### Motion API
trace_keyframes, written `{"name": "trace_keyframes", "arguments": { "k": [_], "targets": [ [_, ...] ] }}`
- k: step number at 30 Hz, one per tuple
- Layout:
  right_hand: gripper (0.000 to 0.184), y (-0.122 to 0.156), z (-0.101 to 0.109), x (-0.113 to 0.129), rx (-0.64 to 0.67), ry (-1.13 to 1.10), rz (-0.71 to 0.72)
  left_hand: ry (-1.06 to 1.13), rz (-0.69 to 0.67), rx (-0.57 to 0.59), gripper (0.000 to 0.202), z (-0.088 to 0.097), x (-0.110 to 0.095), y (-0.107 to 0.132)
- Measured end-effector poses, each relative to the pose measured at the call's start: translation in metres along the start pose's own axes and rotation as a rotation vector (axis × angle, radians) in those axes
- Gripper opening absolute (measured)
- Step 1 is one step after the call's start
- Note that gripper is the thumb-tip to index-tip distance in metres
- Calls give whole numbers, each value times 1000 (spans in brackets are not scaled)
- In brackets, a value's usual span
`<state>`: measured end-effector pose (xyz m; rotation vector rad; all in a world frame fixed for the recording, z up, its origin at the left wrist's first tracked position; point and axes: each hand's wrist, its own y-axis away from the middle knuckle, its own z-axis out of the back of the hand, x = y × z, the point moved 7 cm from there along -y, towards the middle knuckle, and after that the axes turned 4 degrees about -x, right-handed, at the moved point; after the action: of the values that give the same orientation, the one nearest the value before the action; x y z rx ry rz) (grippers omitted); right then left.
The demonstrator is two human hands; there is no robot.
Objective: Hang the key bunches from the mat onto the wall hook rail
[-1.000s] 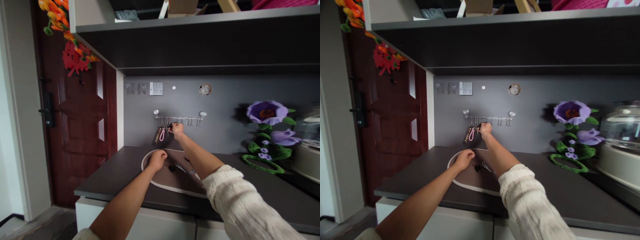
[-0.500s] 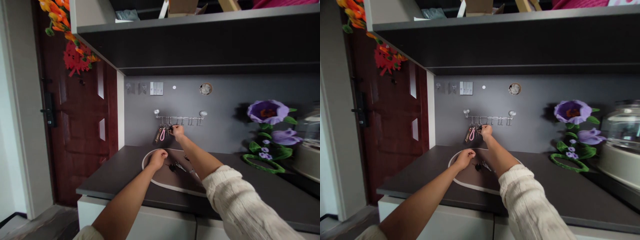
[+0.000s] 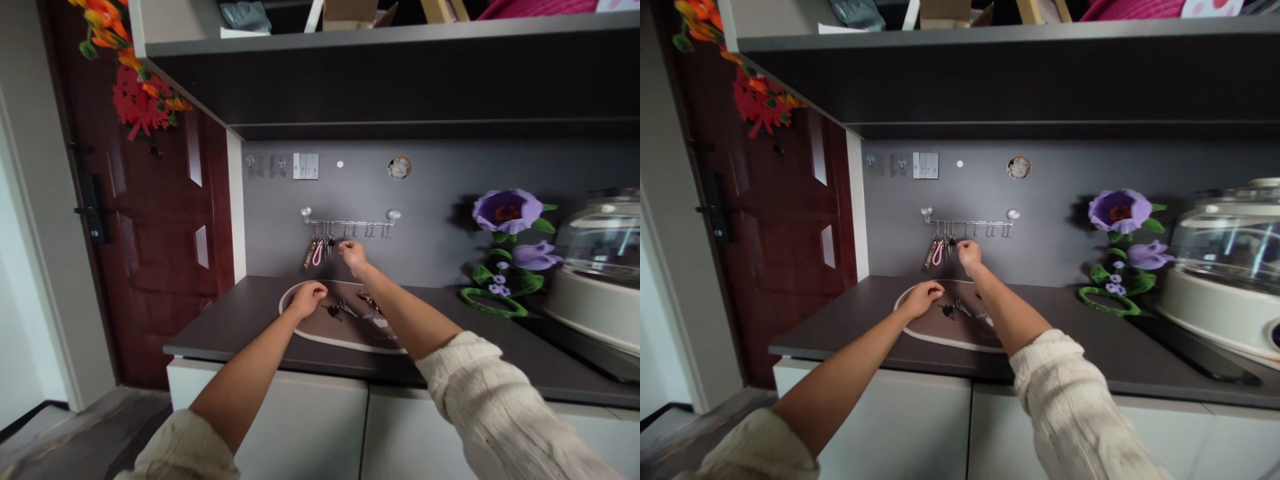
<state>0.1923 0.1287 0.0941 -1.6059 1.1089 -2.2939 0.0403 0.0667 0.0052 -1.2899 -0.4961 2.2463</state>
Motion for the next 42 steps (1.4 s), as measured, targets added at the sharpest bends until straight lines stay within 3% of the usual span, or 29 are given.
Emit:
{"name": "trace_keyframes", "arguments": {
  "k": [3,11,16,20,26,31,42],
  "targets": [
    [16,22,11,3,25,7,-51,-6,-29,14,15,3,-7,4],
    [16,89,35,9,119,180,5,-15,-144,121,20,0,-23,14],
    [18,115,47,7,128,318,78,-228,-352,183,28,-8,-34,19],
    [19,122,49,2,126,396,84,-347,-426,212,25,-14,-36,20],
    [21,121,42,-1,157,496,131,-432,-435,230,16,-18,-42,19],
    [22,121,38,-2,176,524,166,-410,-329,201,17,-14,-40,16],
    [22,126,31,8,244,510,194,-165,-154,-25,15,6,-32,9]
  ]
}}
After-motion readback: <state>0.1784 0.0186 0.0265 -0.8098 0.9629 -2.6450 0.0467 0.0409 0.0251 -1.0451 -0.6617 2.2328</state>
